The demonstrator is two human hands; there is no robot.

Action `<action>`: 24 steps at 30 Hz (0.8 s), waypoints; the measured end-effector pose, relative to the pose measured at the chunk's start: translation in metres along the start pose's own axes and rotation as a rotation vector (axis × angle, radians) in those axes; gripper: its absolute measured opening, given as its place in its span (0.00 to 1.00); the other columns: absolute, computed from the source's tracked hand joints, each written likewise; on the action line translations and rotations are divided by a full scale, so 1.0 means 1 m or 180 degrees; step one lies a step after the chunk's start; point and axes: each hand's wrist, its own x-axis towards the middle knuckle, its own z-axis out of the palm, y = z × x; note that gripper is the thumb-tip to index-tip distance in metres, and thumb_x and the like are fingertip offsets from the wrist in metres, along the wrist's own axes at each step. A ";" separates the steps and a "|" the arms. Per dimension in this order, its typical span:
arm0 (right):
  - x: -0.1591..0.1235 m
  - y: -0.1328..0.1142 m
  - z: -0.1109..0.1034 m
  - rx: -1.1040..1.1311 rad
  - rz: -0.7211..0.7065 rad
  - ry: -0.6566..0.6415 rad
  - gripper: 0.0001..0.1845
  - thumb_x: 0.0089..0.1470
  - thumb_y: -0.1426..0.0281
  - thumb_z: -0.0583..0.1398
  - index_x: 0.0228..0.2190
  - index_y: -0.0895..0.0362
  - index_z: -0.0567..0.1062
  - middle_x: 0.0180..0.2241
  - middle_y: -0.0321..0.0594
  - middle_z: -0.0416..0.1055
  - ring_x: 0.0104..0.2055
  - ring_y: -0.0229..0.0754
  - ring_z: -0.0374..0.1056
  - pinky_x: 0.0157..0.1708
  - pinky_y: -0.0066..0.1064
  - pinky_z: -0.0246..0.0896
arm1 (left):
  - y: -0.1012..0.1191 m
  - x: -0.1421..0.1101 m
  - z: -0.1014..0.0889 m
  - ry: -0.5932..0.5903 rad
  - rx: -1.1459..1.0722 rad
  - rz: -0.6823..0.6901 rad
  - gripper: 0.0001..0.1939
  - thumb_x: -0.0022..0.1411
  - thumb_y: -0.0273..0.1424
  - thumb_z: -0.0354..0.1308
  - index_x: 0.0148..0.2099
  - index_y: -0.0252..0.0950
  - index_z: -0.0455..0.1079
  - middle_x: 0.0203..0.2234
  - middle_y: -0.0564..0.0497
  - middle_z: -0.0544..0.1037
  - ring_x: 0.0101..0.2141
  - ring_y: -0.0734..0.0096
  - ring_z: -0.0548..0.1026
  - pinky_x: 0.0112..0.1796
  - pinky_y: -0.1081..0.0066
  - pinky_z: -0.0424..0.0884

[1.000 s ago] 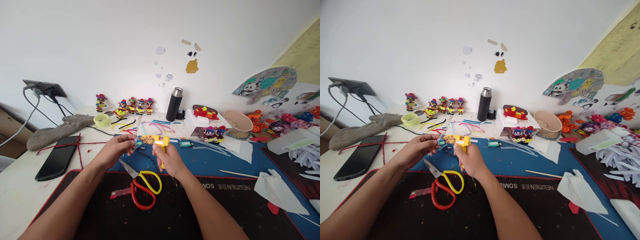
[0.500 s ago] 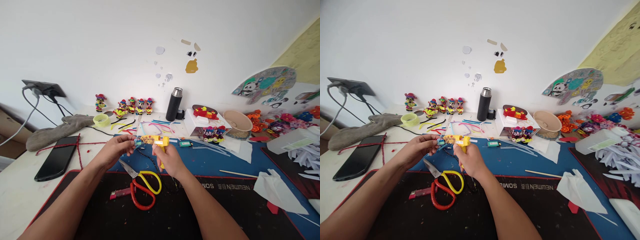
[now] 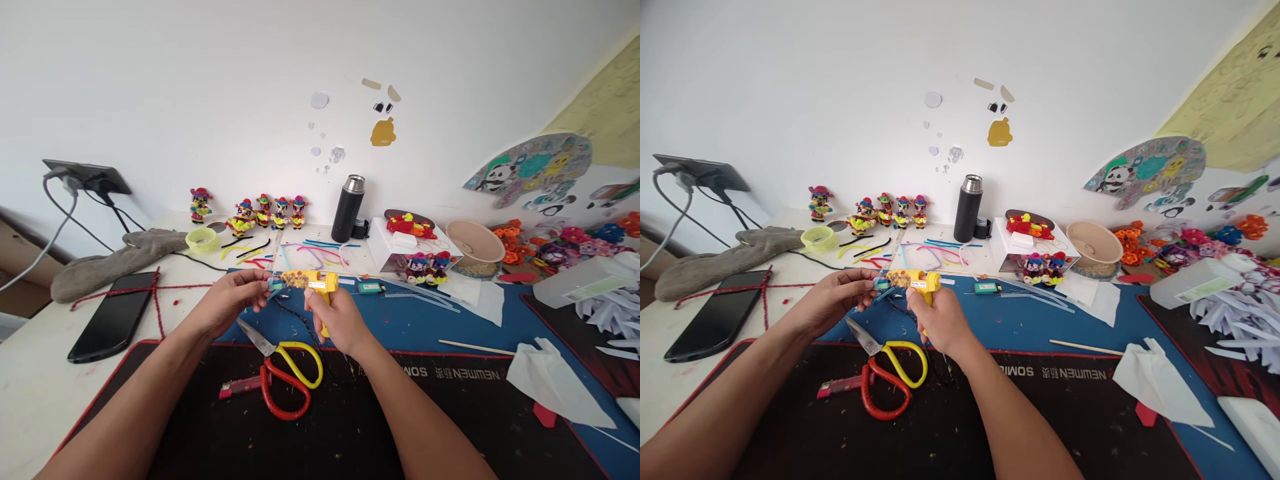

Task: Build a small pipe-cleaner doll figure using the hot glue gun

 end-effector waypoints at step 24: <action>0.000 -0.001 0.000 -0.0003 0.0005 0.0038 0.23 0.61 0.49 0.59 0.26 0.54 0.70 0.12 0.29 0.64 0.12 0.35 0.61 0.17 0.26 0.56 | 0.002 -0.001 0.001 0.0027 0.0051 0.0002 0.18 0.42 0.35 0.79 0.36 0.35 0.80 0.24 0.51 0.80 0.23 0.72 0.74 0.24 0.75 0.69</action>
